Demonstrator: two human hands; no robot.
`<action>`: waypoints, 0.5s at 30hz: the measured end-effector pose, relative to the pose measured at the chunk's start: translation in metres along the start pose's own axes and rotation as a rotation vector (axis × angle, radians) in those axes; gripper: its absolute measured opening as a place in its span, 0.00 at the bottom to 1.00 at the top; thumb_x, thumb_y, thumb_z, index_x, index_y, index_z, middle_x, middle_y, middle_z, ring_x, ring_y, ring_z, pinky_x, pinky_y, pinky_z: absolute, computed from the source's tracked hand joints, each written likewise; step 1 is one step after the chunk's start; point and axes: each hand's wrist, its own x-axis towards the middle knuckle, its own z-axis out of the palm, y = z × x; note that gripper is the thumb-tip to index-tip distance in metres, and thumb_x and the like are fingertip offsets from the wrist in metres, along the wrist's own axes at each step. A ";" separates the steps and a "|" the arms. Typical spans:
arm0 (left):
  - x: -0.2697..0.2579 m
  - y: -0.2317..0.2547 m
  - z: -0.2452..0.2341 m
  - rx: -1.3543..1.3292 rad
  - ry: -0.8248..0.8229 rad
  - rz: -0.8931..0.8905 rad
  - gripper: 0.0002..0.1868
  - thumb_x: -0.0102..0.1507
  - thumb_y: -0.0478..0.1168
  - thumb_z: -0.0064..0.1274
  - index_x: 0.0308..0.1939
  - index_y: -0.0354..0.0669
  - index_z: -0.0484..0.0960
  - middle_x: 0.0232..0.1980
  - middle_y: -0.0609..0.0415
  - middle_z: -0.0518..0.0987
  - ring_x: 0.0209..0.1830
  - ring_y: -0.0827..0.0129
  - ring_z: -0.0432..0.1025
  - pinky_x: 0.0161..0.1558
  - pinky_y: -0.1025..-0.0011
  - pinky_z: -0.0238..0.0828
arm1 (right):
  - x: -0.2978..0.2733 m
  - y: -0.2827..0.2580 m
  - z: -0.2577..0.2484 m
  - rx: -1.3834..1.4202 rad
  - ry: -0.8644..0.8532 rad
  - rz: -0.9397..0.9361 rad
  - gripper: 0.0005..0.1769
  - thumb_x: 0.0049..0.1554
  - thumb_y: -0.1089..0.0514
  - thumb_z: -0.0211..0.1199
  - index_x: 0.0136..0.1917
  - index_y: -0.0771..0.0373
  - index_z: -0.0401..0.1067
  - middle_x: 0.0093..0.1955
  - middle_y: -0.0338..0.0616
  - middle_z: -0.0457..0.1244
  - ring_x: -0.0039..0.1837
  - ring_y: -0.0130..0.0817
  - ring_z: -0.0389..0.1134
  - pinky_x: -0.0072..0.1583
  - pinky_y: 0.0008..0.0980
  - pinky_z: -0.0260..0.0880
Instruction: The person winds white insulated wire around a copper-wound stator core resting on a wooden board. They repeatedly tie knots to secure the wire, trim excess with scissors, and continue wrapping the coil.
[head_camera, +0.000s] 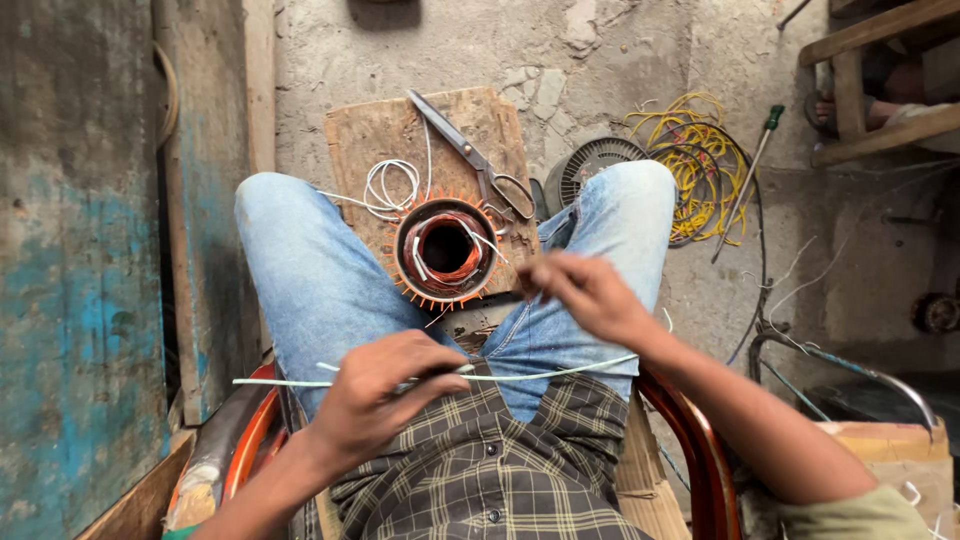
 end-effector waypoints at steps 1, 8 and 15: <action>0.003 -0.002 0.005 -0.040 -0.018 -0.006 0.09 0.60 0.36 0.64 0.44 0.38 0.84 0.38 0.50 0.84 0.37 0.63 0.81 0.38 0.69 0.77 | -0.014 -0.004 0.007 0.057 -0.029 0.065 0.15 0.66 0.56 0.57 0.61 0.67 0.74 0.50 0.39 0.72 0.48 0.22 0.71 0.51 0.27 0.74; 0.001 -0.013 0.014 -0.089 -0.010 -0.065 0.07 0.63 0.34 0.62 0.44 0.36 0.85 0.38 0.50 0.84 0.36 0.64 0.80 0.37 0.69 0.76 | -0.049 -0.034 0.035 0.487 -0.016 0.417 0.15 0.59 0.63 0.65 0.58 0.73 0.75 0.45 0.49 0.73 0.43 0.29 0.71 0.46 0.30 0.73; -0.001 -0.023 -0.001 0.048 0.089 -0.034 0.10 0.64 0.33 0.59 0.49 0.33 0.83 0.36 0.49 0.82 0.34 0.63 0.78 0.35 0.66 0.73 | -0.039 -0.046 0.072 0.795 -0.048 0.319 0.11 0.59 0.65 0.67 0.54 0.71 0.72 0.46 0.52 0.71 0.46 0.35 0.74 0.50 0.34 0.75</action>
